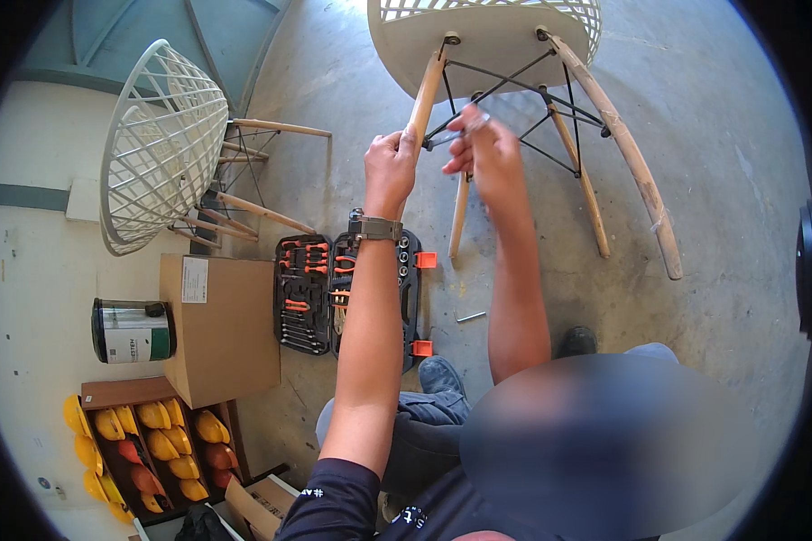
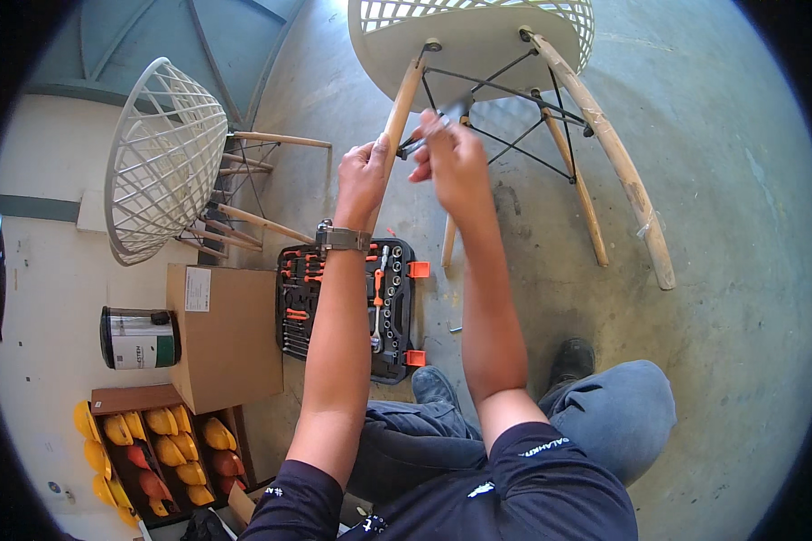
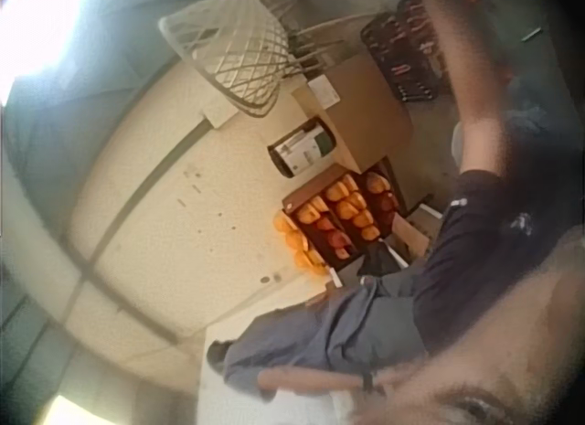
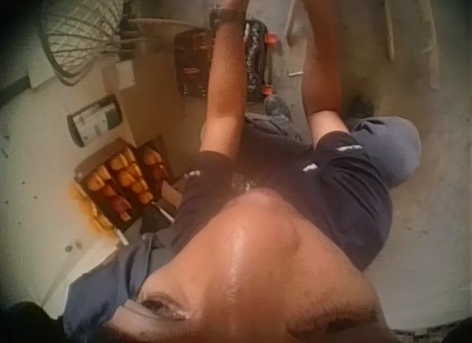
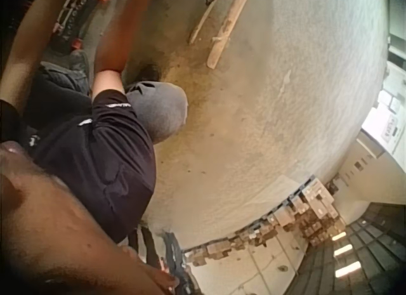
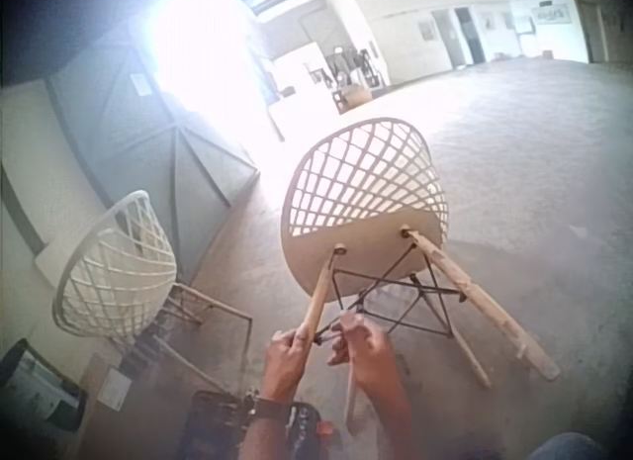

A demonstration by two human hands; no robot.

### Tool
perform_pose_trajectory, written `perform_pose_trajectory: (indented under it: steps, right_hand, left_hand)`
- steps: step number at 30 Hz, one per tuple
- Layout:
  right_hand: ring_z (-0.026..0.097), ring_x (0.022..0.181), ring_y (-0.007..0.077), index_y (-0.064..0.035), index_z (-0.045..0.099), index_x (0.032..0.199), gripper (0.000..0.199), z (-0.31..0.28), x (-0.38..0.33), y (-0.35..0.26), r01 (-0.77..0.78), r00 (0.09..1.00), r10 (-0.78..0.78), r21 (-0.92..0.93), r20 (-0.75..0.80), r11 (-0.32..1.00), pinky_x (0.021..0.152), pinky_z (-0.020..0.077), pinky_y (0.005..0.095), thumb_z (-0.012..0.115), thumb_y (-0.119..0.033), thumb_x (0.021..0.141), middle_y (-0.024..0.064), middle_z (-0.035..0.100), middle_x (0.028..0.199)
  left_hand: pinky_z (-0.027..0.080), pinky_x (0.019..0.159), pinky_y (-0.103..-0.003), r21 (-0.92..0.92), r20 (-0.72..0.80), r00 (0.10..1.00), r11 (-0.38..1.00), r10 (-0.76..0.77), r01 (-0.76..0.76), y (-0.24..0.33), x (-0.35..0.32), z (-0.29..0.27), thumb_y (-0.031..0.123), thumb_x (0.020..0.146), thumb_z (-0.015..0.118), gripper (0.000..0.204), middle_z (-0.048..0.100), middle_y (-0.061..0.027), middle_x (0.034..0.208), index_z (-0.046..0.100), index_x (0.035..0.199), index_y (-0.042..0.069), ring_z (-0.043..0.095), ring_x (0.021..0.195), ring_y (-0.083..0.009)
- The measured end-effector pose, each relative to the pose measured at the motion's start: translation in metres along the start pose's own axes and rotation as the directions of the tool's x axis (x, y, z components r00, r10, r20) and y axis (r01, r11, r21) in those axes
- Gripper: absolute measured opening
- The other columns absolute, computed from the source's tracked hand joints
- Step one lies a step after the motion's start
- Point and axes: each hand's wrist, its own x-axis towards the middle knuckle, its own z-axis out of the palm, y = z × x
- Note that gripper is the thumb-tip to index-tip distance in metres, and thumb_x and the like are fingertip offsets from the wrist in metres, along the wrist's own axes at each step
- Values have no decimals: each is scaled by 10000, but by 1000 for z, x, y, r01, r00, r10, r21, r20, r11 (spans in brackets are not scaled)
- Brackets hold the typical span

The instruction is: Assembling or repairing a modern chair by fixing its metal frame and wooden legs using specialized hand tools from a socket and screwdriver set.

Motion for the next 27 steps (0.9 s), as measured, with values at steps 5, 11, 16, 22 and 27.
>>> perform_pose_trajectory:
  steps: [5,11,16,22,27]
  right_hand:
    - [491,396,107,58,628,824,639,-10,57,11,-10,977,-10,-93,-212,996,383,479,264,513,-550,983,8,465,550]
    - [512,410,130,42,617,870,543,-35,67,29,-84,922,102,65,-374,994,407,506,284,488,-467,1004,17,493,570]
    - [690,774,238,74,607,1069,319,-36,-17,72,46,958,34,268,-285,962,777,585,379,429,-157,940,173,691,903]
    - [651,880,171,57,556,1273,321,22,-85,120,124,978,-115,41,-174,991,844,528,315,438,-80,1008,131,690,1021]
    - [618,797,117,35,548,1288,306,30,-95,116,24,985,8,179,-173,983,776,512,269,509,-81,1008,74,678,953]
  left_hand:
    - [481,736,-390,40,55,998,998,-42,40,2,1,-2,386,994,556,465,649,-214,896,705,1028,-53,623,795,-268]
    - [481,762,-438,16,16,999,999,-35,35,-2,0,2,360,979,554,409,644,-229,838,733,971,-7,611,818,-363]
    - [485,696,-407,-21,108,985,990,-134,138,-5,6,-1,427,955,580,475,630,-194,778,723,967,-26,633,754,-278]
    - [500,617,-285,-109,270,901,919,-341,380,-7,13,-3,462,986,554,507,636,-59,769,684,930,-25,587,651,-130]
    - [560,637,-285,-357,371,881,831,-292,426,0,9,0,428,978,587,458,674,-66,797,667,907,-17,641,676,-138]
